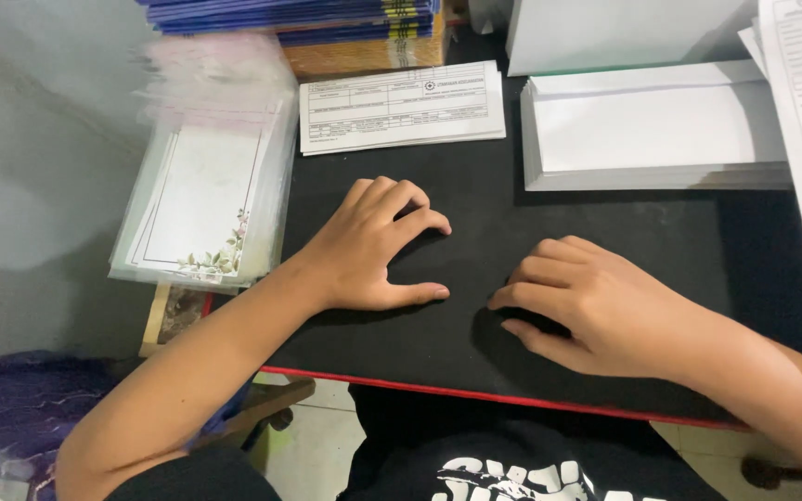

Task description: Folding printed documents and stuffing them into white envelopes at a desk

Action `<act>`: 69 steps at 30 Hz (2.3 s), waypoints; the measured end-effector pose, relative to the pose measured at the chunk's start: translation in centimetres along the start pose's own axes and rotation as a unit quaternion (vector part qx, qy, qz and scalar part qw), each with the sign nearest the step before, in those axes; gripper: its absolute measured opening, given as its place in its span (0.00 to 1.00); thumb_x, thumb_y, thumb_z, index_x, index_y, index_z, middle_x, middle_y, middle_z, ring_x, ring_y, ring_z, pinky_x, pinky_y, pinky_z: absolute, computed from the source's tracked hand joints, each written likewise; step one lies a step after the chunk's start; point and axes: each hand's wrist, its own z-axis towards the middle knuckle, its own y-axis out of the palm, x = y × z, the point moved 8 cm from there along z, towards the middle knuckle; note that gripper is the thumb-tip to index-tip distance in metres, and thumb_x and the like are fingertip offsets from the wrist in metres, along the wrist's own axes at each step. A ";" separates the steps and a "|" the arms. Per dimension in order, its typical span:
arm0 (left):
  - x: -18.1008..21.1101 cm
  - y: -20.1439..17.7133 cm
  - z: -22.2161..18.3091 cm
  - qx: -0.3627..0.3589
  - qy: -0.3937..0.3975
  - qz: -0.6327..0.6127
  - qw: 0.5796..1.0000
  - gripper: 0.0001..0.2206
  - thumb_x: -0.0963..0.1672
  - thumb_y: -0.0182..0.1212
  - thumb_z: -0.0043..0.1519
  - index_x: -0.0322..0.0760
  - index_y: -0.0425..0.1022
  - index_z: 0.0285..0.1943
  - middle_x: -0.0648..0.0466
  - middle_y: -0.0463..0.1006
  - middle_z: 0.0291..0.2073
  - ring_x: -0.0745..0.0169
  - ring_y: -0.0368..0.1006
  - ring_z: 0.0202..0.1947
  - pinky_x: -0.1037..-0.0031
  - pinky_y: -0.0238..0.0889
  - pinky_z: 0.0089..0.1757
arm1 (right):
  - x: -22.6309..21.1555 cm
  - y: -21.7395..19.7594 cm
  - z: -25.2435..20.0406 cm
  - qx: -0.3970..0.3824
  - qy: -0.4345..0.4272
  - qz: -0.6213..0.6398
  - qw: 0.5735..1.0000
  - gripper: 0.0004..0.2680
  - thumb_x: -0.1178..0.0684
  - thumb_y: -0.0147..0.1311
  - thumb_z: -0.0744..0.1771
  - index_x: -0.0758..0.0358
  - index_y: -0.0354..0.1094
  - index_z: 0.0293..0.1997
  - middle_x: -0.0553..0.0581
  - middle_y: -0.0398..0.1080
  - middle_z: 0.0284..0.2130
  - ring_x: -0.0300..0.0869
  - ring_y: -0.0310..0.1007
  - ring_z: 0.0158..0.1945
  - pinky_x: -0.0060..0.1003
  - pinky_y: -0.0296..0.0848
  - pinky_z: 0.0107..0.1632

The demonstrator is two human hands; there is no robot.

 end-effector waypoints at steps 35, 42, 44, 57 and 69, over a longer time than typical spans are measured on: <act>1.8 1.3 0.6 -0.081 0.008 -0.063 0.995 0.29 0.58 0.55 0.49 0.41 0.62 0.52 0.47 0.58 0.49 0.47 0.57 0.53 0.48 0.38 0.59 | 0.8 -1.6 0.5 0.031 0.006 0.058 0.998 0.05 0.55 0.50 0.63 0.62 0.67 0.37 0.52 0.68 0.27 0.45 0.62 0.29 0.37 0.62 0.33; 1.9 1.7 -0.1 -0.098 -0.002 -0.065 0.993 0.27 0.57 0.50 0.54 0.39 0.59 0.55 0.45 0.56 0.53 0.45 0.52 0.58 0.48 0.33 0.59 | 1.2 -1.2 0.7 0.083 0.030 0.142 0.986 0.04 0.55 0.48 0.63 0.60 0.69 0.33 0.46 0.69 0.22 0.42 0.61 0.27 0.34 0.61 0.36; 1.8 2.0 -0.3 -0.110 0.000 -0.059 0.992 0.25 0.56 0.48 0.56 0.40 0.58 0.57 0.45 0.55 0.55 0.43 0.49 0.60 0.48 0.32 0.59 | 1.6 -1.1 0.6 0.097 0.057 0.147 0.983 0.04 0.54 0.49 0.62 0.59 0.70 0.33 0.46 0.69 0.21 0.40 0.62 0.28 0.33 0.62 0.37; 1.5 1.1 0.4 -0.097 0.038 0.008 0.995 0.26 0.58 0.52 0.53 0.43 0.62 0.54 0.47 0.61 0.51 0.49 0.57 0.54 0.54 0.45 0.55 | 1.7 -0.6 0.5 0.092 0.067 0.146 0.983 0.04 0.54 0.50 0.62 0.58 0.70 0.32 0.44 0.69 0.22 0.40 0.62 0.28 0.32 0.61 0.37; 1.1 -0.3 1.1 -0.045 0.054 0.057 0.996 0.14 0.48 0.61 0.54 0.37 0.70 0.44 0.52 0.70 0.41 0.55 0.67 0.41 0.68 0.60 0.37 | 0.7 -0.6 0.3 0.041 0.029 0.086 0.995 0.04 0.54 0.51 0.61 0.56 0.69 0.35 0.43 0.67 0.22 0.41 0.60 0.31 0.34 0.58 0.36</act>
